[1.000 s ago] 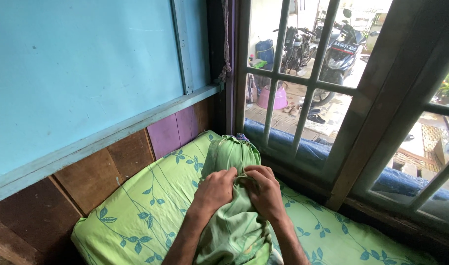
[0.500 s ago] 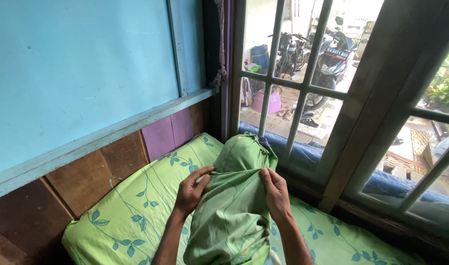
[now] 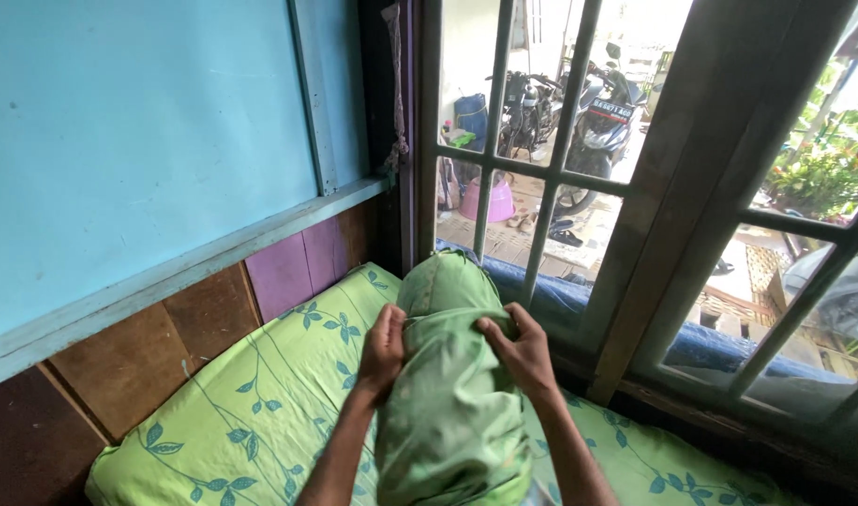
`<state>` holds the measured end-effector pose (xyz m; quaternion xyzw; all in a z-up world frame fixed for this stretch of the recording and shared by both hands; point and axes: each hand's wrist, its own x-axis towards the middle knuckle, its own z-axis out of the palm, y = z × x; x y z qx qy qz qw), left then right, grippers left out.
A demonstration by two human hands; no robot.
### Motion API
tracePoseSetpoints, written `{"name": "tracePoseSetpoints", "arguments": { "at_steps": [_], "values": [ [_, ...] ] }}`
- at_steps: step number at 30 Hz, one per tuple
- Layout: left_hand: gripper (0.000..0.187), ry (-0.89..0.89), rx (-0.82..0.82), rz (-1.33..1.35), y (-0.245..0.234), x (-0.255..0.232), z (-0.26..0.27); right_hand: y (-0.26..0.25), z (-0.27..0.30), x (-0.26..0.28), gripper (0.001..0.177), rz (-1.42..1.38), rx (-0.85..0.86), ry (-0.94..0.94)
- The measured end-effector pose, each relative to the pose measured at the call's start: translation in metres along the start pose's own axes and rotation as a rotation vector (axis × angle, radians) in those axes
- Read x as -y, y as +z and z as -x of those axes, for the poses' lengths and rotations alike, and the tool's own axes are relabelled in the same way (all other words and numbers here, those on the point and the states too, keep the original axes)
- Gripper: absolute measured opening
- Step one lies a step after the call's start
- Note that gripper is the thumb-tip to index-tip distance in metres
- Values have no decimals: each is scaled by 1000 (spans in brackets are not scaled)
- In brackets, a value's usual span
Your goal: The person inserts a rolled blue pillow into a light green pillowcase, pulls the fabric over the pillow, and ties the drawstring at both ends to secure it.
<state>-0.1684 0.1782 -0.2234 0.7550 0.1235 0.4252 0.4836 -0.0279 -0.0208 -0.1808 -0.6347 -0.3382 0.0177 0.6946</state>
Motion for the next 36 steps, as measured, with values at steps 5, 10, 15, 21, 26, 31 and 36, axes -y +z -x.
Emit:
{"name": "tracePoseSetpoints", "arguments": {
  "at_steps": [5,10,15,21,26,31,36],
  "values": [
    [28,106,-116,-388,45,-64,17,-25,-4,46,22,403,-3,-382],
    [46,164,53,-436,75,-84,20,-55,14,98,50,537,318,-545],
    [40,199,172,-263,94,-86,20,-78,14,84,22,689,271,-689],
    [41,247,122,-434,127,-74,41,-100,17,32,16,813,192,-662],
    [46,344,49,-581,151,-34,64,-102,35,22,25,815,293,-640],
    [41,-9,29,-70,142,-32,74,-100,39,-1,38,687,270,-459],
    [35,95,36,63,121,-14,79,-100,19,-20,37,541,164,-256]
  ]
}}
